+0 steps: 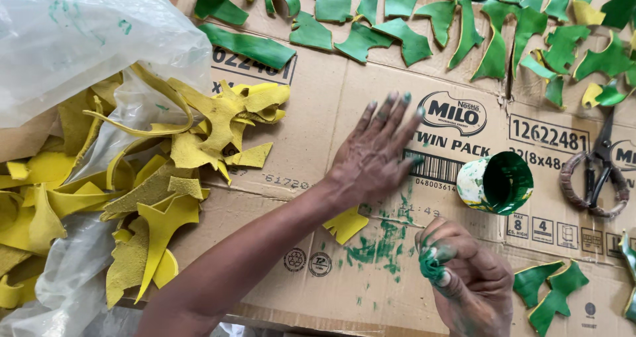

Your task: The person paints yellow foam cutouts green using a small sponge and a paint can. They repeatedly dip the sponge into the paint and apply it to each piece, then place the painted pieces on a cardboard surface to dry.

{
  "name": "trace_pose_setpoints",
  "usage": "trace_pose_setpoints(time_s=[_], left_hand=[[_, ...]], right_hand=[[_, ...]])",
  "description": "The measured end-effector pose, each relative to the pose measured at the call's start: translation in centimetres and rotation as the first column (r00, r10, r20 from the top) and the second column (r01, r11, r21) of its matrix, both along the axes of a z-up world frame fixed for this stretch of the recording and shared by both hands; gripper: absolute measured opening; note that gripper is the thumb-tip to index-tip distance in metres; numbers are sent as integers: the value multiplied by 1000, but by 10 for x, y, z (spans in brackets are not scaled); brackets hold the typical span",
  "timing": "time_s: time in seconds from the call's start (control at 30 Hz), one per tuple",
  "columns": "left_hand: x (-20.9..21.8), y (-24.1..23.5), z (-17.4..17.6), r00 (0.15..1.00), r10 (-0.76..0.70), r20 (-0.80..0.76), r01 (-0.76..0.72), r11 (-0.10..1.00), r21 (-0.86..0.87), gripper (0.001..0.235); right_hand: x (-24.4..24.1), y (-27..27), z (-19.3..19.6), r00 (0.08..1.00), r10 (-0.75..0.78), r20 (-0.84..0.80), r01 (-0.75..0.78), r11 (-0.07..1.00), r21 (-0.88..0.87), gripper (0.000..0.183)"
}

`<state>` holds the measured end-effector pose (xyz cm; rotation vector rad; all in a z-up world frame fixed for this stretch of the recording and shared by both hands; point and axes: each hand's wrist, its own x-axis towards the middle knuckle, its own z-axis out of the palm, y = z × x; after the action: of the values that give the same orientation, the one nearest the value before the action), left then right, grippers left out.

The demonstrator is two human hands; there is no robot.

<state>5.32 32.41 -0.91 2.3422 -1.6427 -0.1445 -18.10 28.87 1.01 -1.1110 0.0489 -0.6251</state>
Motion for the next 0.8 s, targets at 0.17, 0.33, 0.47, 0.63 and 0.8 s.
trace_pose_setpoints(time_s=[0.17, 0.33, 0.47, 0.63, 0.8], left_hand=[[-1, 6, -11, 996, 85, 35, -80, 989, -127, 22], [-6, 10, -14, 976, 140, 168, -45, 880, -472, 22], [-9, 12, -9, 983, 149, 103, -85, 883, -462, 18], [-12, 16, -3, 979, 145, 140, -55, 861, -506, 21], [-12, 18, 3, 976, 200, 82, -129, 845, -520, 27]], right_hand=[[-5, -3, -8, 1000, -19, 23, 17, 998, 57, 21], [-9, -8, -6, 998, -39, -42, 40, 999, 18, 17], [-1, -9, -10, 999, -17, 48, 10, 989, 150, 18], [2, -11, -16, 997, 1, 80, -25, 954, 300, 17], [1, -14, -18, 998, -28, 49, 13, 957, 291, 15]])
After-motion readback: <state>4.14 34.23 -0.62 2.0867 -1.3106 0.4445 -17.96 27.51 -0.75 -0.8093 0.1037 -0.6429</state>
